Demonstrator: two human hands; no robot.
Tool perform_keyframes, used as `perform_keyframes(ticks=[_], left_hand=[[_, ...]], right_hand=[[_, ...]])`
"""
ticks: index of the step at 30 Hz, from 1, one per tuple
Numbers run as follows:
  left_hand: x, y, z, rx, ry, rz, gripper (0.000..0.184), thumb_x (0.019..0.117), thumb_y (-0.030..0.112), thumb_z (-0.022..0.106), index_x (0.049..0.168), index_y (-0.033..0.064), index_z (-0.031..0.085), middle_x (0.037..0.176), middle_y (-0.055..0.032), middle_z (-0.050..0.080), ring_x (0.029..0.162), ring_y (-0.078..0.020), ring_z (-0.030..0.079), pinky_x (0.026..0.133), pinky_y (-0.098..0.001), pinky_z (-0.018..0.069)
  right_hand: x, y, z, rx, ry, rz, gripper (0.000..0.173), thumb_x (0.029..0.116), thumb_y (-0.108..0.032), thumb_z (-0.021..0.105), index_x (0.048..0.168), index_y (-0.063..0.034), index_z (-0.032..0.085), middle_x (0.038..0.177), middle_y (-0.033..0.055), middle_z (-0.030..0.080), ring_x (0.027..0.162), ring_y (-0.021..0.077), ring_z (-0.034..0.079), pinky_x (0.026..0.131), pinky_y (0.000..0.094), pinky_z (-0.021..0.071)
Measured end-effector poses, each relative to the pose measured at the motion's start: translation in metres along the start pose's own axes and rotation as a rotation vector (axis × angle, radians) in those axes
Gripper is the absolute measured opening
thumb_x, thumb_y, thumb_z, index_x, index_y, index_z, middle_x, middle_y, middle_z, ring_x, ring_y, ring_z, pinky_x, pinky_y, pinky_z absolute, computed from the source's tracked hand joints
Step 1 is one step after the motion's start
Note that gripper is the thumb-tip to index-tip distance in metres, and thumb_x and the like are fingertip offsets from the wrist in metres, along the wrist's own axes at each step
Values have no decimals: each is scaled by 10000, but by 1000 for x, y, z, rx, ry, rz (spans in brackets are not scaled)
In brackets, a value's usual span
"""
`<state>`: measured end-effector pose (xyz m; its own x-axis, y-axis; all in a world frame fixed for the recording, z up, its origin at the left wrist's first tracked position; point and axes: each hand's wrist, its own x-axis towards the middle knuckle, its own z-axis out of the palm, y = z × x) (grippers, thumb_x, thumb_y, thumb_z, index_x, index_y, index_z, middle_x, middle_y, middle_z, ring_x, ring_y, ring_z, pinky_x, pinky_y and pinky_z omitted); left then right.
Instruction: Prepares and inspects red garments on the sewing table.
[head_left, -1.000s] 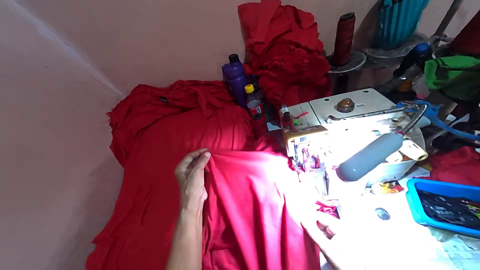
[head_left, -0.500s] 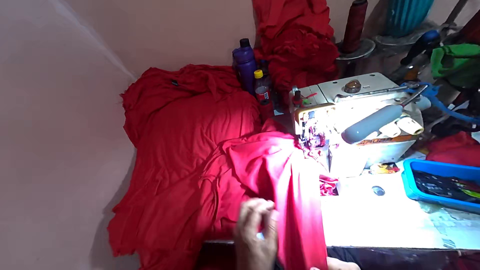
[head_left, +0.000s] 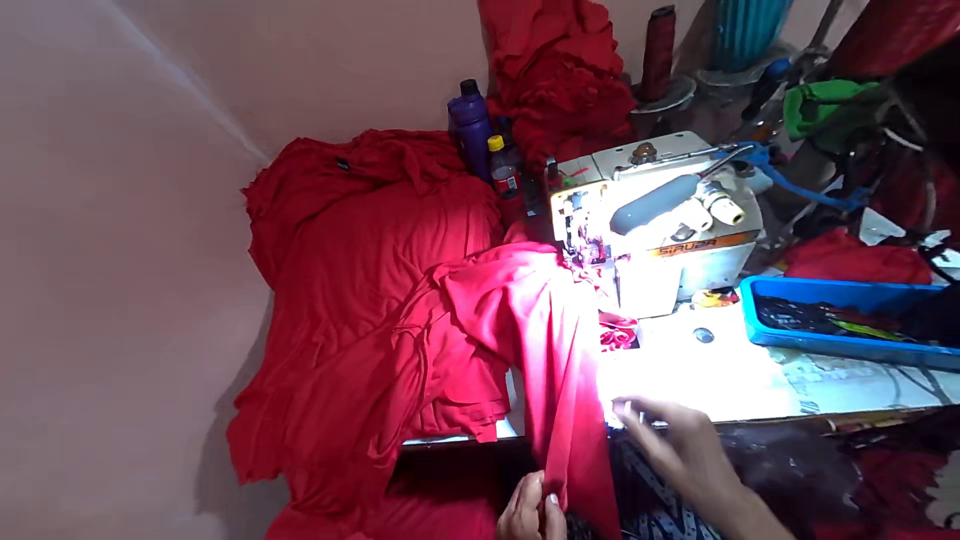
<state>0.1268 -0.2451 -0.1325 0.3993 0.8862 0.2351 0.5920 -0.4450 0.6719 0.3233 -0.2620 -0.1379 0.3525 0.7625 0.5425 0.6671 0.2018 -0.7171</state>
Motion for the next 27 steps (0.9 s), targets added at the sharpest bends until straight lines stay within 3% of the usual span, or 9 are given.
perform_keyframes(ticks=[2, 5, 8, 11, 13, 18, 21, 24, 27], left_hand=[[-5, -1, 2, -13, 16, 9, 204, 869, -46, 595, 1020, -142, 694, 940, -244, 731, 858, -298, 740, 818, -405, 587], [-8, -1, 5, -20, 39, 17, 200, 870, -39, 599, 1003, -159, 687, 923, -250, 731, 848, -289, 741, 821, -391, 586], [-9, -5, 4, -34, 62, 18, 192, 884, -43, 590, 1004, -161, 682, 939, -250, 728, 873, -278, 736, 849, -375, 580], [-7, -10, 0, -21, 61, 17, 191, 894, -42, 587, 1010, -157, 684, 945, -243, 730, 889, -277, 735, 861, -378, 577], [-5, -13, 0, -26, 58, 23, 188, 893, -46, 581, 1003, -156, 687, 947, -243, 731, 890, -276, 734, 865, -374, 575], [-4, -11, 5, -61, 63, 33, 172, 871, -50, 589, 970, -144, 694, 924, -226, 733, 869, -240, 732, 843, -339, 574], [-4, -9, 6, -73, 49, 56, 164, 874, -52, 596, 964, -150, 690, 913, -226, 729, 856, -224, 729, 837, -319, 575], [-7, -4, 4, -71, 65, 74, 161, 871, -45, 608, 961, -143, 699, 918, -220, 733, 863, -210, 731, 839, -296, 573], [-13, -1, 1, -83, 75, 88, 159, 872, -40, 609, 953, -150, 689, 895, -217, 727, 837, -175, 725, 817, -257, 569]], right_hand=[[46, 13, 5, -242, 164, -18, 206, 935, -123, 621, 1035, -1, 753, 893, 156, 730, 758, 288, 712, 649, 430, 577], [86, 46, 27, -261, 45, 130, 396, 998, -197, 599, 1331, 12, 642, 1191, 277, 676, 1065, 474, 663, 874, 634, 502], [98, 69, 41, -131, 59, 223, 314, 1052, -211, 514, 1174, -5, 716, 1003, 180, 720, 882, 301, 706, 807, 479, 554], [93, 59, 24, -131, 223, 183, 247, 1013, -88, 565, 1158, 45, 715, 1057, 233, 713, 946, 360, 705, 857, 518, 551], [84, 61, -3, -302, 356, 114, 177, 922, 22, 618, 1047, 108, 710, 1004, 293, 682, 888, 435, 698, 773, 566, 562], [53, 76, -75, -453, 346, 250, 174, 977, 18, 550, 1009, 159, 645, 976, 344, 624, 824, 485, 649, 734, 611, 519], [42, 67, -62, -356, 182, 195, 127, 938, 5, 617, 968, 88, 708, 942, 245, 683, 801, 366, 684, 726, 509, 562], [38, 49, -36, -388, 61, 159, 220, 938, -32, 649, 1114, 91, 699, 1106, 302, 664, 944, 451, 689, 784, 567, 565], [36, 30, -10, -323, 135, 54, 243, 926, -84, 638, 1075, 87, 725, 1040, 297, 678, 941, 461, 690, 790, 555, 569]])
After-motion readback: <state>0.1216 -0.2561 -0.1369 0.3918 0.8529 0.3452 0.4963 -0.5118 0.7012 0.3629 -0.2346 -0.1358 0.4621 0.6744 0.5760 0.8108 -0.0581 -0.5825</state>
